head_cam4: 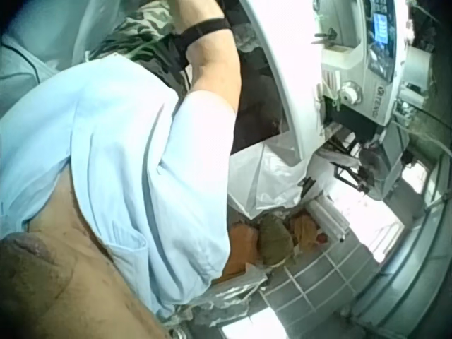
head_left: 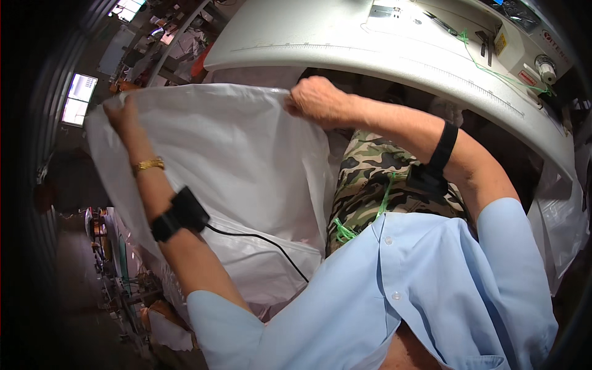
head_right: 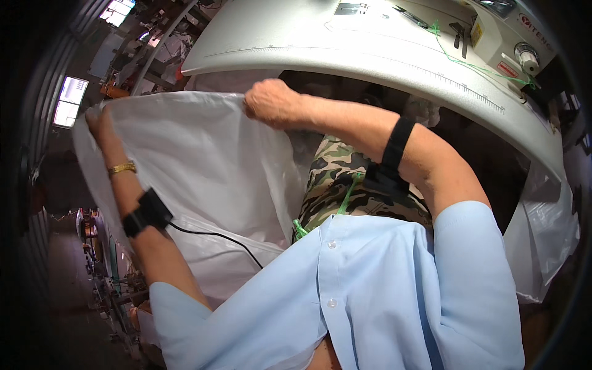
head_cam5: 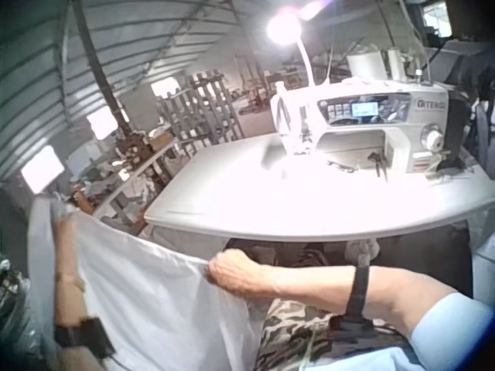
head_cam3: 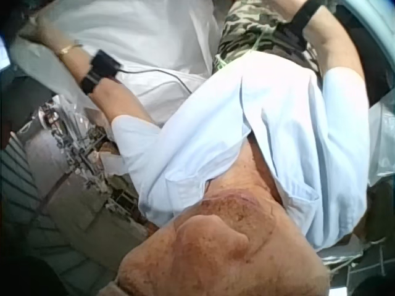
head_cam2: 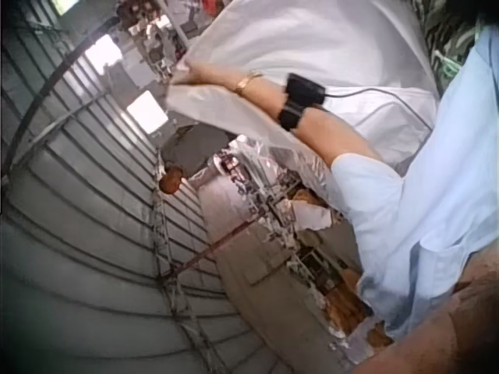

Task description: The person is using an industrial sewing machine to hem and join edges of large white plastic sheets.

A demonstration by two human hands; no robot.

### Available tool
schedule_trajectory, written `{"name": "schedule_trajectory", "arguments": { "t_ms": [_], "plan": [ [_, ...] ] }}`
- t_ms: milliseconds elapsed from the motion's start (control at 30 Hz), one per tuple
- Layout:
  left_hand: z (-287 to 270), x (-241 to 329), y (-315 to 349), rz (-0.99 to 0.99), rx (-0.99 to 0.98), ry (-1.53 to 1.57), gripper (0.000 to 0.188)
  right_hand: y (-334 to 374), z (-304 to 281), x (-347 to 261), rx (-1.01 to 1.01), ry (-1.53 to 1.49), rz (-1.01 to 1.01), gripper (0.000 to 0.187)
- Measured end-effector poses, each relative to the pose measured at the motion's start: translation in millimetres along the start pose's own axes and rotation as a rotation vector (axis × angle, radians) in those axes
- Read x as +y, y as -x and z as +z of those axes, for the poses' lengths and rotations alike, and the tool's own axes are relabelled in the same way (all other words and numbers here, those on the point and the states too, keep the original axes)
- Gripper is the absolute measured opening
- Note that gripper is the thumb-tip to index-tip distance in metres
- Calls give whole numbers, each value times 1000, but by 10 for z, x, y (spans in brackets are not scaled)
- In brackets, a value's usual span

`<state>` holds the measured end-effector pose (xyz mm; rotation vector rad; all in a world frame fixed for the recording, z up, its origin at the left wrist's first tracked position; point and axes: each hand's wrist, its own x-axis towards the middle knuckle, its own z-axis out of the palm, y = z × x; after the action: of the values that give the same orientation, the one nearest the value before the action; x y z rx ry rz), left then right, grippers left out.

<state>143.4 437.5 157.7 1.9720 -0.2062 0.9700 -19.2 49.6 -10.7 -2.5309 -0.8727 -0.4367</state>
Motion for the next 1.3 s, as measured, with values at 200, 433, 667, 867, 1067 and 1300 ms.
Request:
{"name": "schedule_trajectory", "arguments": {
  "t_ms": [200, 433, 667, 867, 1067, 1300],
  "plan": [
    [1180, 1430, 1555, 746, -554, -306, 51, -336, -546, 250, 229, -42, -196, 29],
    [1322, 1329, 1453, 368, -851, -188, 22, -276, -706, 224, 23, 160, -88, 24],
    [1314, 1237, 607, 512, -632, -567, 30, 152, -367, -454, 31, 519, -257, 43],
    [1050, 1181, -291, 742, -498, -806, 33, 536, 85, -1014, -193, 218, -506, 19],
    [865, 1167, -543, 709, -404, -770, 36, 701, 345, -615, 36, -2, -246, 18],
    [686, 1184, -943, 628, -511, -984, 44, 817, 523, -477, 179, -418, 341, 24]
  ]
}}
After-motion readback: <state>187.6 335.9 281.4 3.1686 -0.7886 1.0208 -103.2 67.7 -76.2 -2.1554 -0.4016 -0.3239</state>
